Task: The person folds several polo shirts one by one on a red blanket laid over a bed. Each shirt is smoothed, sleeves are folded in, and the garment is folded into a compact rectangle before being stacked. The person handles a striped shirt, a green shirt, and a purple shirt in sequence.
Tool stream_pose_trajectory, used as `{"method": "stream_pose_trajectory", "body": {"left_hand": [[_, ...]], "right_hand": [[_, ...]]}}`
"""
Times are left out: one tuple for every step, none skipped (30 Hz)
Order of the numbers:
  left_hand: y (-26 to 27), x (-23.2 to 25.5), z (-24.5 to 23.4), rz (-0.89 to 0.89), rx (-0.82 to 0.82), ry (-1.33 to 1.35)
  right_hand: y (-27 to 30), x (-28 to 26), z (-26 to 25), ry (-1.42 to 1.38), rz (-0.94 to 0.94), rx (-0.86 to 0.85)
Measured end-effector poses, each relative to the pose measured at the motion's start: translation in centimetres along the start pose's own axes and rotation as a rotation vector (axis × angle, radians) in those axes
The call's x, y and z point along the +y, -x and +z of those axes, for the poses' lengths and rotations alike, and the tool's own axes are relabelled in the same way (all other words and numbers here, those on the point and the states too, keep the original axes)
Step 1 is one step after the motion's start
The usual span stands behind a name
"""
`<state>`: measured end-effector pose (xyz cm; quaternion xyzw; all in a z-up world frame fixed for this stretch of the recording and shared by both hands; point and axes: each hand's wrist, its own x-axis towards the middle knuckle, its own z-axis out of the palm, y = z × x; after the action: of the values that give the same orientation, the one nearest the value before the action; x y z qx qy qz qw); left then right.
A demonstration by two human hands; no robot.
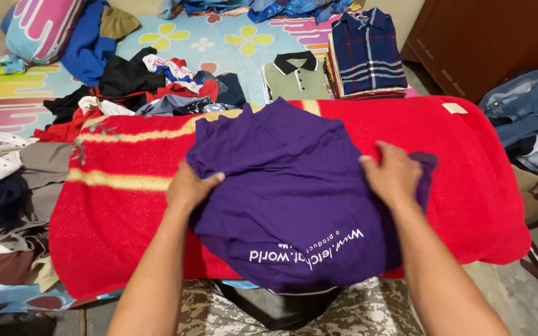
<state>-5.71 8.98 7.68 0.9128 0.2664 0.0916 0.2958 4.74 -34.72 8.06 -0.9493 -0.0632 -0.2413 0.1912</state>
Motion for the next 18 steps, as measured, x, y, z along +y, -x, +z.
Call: {"method": "stream_pose_trajectory", "body": {"left_hand": [[-0.4,0.4,0.4,0.005,-0.069,-0.048],[-0.9,0.6,0.9,0.009,-0.139,-0.095],[-1.6,0.6,1.3,0.03,-0.165,-0.132],[-2.4,0.5,1.5,0.051,-0.191,-0.168],[-3.2,0.2,1.7,0.071,-0.217,-0.203],[-4.2,-0.1,1.5,0.072,-0.233,-0.179],[-5.3,-0.2,1.2,0.073,-0.245,-0.154],[-6.3,-0.1,0.9,0.074,-0.258,-0.13],[-7.1,-0.2,0.5,0.087,-0.23,-0.002],[-7.8,-0.2,0.0,0.1,-0.202,0.126],[-8.6,0.2,-0.3,0.113,-0.176,0.253],[-9.6,1.0,-0.5,0.065,-0.163,0.453],[-10.8,2.2,-0.8,0.018,-0.152,0.653],[-12.0,3.6,-1.2,-0.031,-0.14,0.853],[-13.1,5.1,-1.6,0.005,-0.108,0.937],[-14.1,6.6,-2.1,0.041,-0.075,1.021],[-15.0,8.5,-2.1,-0.005,-0.044,1.152],[-15.8,10.7,-2.1,-0.053,-0.013,1.282]], "right_hand": [[-0.4,-2.5,0.1,0.012,-0.087,-0.025],[-0.6,-4.6,0.1,-0.05,-0.122,-0.063],[-0.7,-6.1,0.1,-0.112,-0.155,-0.102],[-1.0,-7.5,0.4,-0.132,-0.132,-0.226],[-1.3,-8.6,0.8,-0.15,-0.11,-0.35],[-1.6,-9.1,1.0,-0.168,-0.087,-0.474],[-1.9,-9.3,1.3,-0.281,-0.146,-0.521],[-2.3,-9.5,1.7,-0.394,-0.205,-0.565],[-2.7,-9.6,2.2,-0.508,-0.266,-0.607],[-3.1,-9.4,2.6,-0.584,-0.193,-0.621],[-3.4,-9.1,3.0,-0.658,-0.116,-0.635],[-3.9,-8.7,3.4,-0.733,-0.039,-0.648],[-4.3,-8.1,3.7,-0.82,0.01,-0.58],[-5.0,-7.4,3.8,-0.906,0.058,-0.51],[-5.6,-6.6,3.9,-0.99,0.108,-0.439],[-6.3,-5.8,4.0,-1.002,0.148,-0.354],[-7.0,-4.7,3.9,-1.011,0.189,-0.265],[-7.6,-3.5,3.9,-1.018,0.23,-0.177]]}}
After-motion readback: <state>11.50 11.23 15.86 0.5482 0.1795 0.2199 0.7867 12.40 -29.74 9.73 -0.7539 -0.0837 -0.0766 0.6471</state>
